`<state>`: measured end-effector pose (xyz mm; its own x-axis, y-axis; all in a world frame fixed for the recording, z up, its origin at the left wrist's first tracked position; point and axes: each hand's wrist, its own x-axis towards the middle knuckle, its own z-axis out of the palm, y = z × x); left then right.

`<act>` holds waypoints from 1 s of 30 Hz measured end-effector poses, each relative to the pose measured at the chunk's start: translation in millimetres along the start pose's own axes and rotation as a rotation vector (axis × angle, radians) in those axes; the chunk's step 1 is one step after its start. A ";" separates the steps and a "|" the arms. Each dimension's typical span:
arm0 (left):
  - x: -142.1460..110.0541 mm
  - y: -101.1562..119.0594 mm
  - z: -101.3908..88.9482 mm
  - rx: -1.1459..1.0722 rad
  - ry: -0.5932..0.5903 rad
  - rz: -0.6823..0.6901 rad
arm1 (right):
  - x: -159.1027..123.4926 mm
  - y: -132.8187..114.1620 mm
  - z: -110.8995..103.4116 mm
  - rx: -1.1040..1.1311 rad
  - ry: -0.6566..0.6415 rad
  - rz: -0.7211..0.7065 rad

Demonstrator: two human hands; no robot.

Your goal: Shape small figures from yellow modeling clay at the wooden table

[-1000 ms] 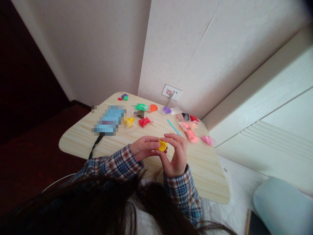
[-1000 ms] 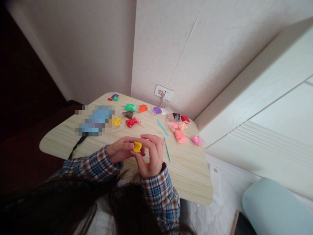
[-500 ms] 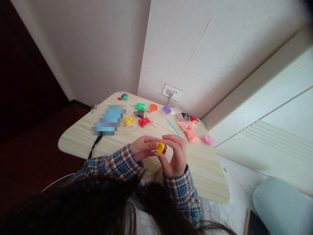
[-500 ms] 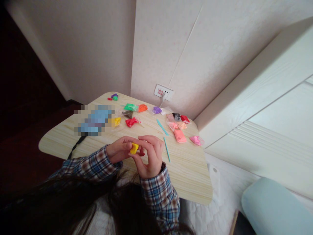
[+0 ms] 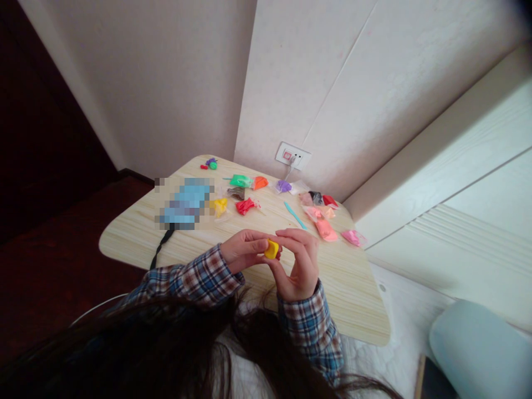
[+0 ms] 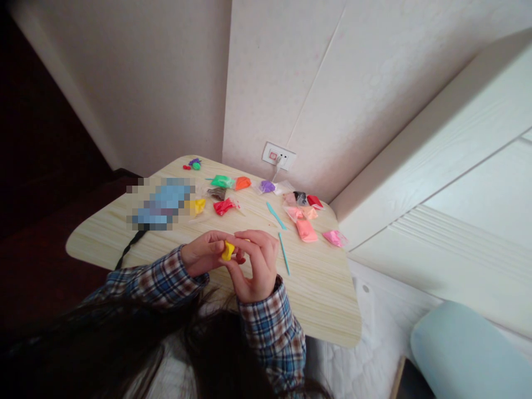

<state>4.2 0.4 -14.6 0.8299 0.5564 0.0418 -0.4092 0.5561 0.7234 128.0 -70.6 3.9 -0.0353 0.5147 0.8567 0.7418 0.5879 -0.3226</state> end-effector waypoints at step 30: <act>0.2 1.4 1.3 0.004 -0.015 0.007 | 1.3 -2.4 -0.3 0.002 -0.011 -0.001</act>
<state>4.3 0.5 -12.7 0.8323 0.5513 0.0573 -0.4139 0.5494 0.7258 126.4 -71.6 5.9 -0.0438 0.5210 0.8524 0.7403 0.5899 -0.3225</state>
